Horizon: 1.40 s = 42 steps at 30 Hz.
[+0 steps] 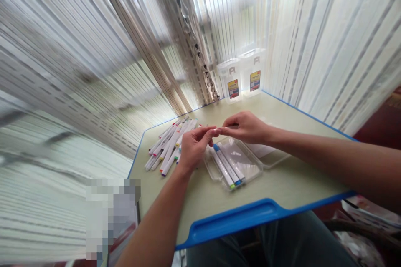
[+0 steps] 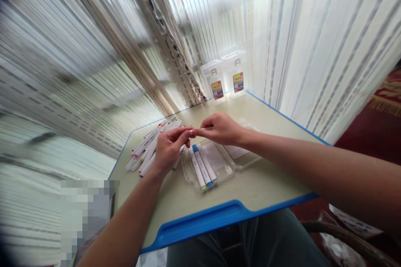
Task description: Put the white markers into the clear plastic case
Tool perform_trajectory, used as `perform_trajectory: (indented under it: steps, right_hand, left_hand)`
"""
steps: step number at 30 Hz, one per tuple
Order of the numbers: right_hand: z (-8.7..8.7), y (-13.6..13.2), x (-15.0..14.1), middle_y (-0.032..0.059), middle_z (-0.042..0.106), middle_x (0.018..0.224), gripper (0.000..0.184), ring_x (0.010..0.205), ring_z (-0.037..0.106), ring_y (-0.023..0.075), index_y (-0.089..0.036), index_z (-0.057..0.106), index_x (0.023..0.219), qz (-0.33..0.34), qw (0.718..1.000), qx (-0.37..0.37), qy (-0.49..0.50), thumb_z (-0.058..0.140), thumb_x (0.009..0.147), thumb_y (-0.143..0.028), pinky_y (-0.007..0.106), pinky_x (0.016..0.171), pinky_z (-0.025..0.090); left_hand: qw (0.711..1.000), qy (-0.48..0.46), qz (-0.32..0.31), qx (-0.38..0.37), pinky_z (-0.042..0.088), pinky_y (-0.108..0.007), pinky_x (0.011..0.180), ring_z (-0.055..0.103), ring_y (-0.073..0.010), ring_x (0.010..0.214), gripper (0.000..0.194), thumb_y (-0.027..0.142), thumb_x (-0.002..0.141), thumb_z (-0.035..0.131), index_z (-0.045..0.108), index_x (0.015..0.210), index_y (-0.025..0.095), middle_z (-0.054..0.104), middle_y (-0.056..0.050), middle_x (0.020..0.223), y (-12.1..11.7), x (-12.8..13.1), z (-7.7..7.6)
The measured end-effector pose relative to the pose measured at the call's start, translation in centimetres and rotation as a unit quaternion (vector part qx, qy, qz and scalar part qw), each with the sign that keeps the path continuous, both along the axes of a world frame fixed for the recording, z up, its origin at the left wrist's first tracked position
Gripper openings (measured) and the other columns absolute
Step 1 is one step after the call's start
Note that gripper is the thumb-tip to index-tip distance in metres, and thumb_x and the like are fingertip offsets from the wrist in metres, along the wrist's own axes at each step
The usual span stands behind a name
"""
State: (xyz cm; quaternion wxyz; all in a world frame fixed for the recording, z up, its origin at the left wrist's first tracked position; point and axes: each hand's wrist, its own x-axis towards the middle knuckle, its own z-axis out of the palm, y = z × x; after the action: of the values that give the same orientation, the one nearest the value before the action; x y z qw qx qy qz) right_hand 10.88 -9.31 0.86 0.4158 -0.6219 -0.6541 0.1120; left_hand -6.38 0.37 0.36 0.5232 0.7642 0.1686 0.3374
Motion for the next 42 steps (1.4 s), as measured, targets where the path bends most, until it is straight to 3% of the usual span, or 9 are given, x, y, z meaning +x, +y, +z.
perform_trajectory:
  steps: [9,14,19,29,34,42]
  right_hand:
    - [0.0,-0.2,-0.2,0.0067,0.07,0.065,0.042,0.059,0.055,0.0134,-0.01,0.076,0.081,0.01,0.999,0.032,0.028,0.061,0.084,-0.049,0.023,0.053,0.035]
    - [0.0,-0.2,-0.2,0.008,0.073,0.069,0.04,0.064,0.061,0.0162,-0.011,0.077,0.08,0.033,0.996,0.029,0.081,0.067,0.079,-0.05,0.023,0.056,0.041]
    - [-0.1,-0.1,-0.3,0.0081,0.073,0.07,0.039,0.064,0.062,0.0162,-0.011,0.077,0.081,0.026,0.995,0.021,0.097,0.068,0.078,-0.048,0.024,0.056,0.042]
    - [-0.3,0.2,0.1,0.0067,0.07,0.071,0.036,0.061,0.056,0.0133,-0.011,0.076,0.095,0.035,0.989,0.011,0.142,0.066,0.081,-0.042,0.024,0.054,0.04]
    - [-0.3,0.2,0.0,0.0066,0.07,0.078,0.041,0.05,0.045,0.0076,-0.013,0.072,0.109,0.102,0.96,-0.026,0.261,0.064,0.082,-0.042,0.021,0.045,0.034]
    - [-0.6,0.3,0.0,0.0142,0.072,0.098,0.043,0.058,0.053,0.009,-0.013,0.067,0.119,0.185,0.903,-0.047,0.386,0.067,0.083,-0.037,0.021,0.043,0.039]
  left_hand:
    - [0.999,-0.005,0.036,0.005,0.047,-0.023,0.054,0.057,-0.0098,0.054,0.021,0.032,0.081,0.065,0.067,0.087,0.012,0.065,-0.003,0.069,0.3,-0.2,0.2]
    - [0.999,0.013,0.021,0.027,0.043,-0.021,0.049,0.054,-0.0085,0.05,0.023,0.034,0.078,0.069,0.067,0.084,0.013,0.061,0.0,0.064,0.2,-0.2,0.1]
    - [0.999,0.024,0.026,0.034,0.043,-0.021,0.051,0.054,-0.0094,0.052,0.025,0.034,0.079,0.068,0.072,0.09,0.012,0.063,-0.002,0.064,0.2,-0.2,0.1]
    - [0.997,-0.025,0.076,-0.011,0.04,-0.021,0.047,0.05,-0.0073,0.049,0.018,0.032,0.083,0.061,0.066,0.087,0.015,0.057,0.001,0.067,1.1,-0.3,0.0]
    - [0.988,-0.066,0.099,-0.094,0.039,-0.02,0.044,0.047,-0.007,0.045,0.018,0.032,0.081,0.06,0.064,0.084,0.015,0.051,0.003,0.059,1.3,-0.3,0.1]
    - [0.983,-0.097,0.103,-0.121,0.039,-0.02,0.043,0.046,-0.007,0.044,0.017,0.032,0.08,0.059,0.062,0.083,0.016,0.048,0.004,0.057,1.6,-0.4,0.1]
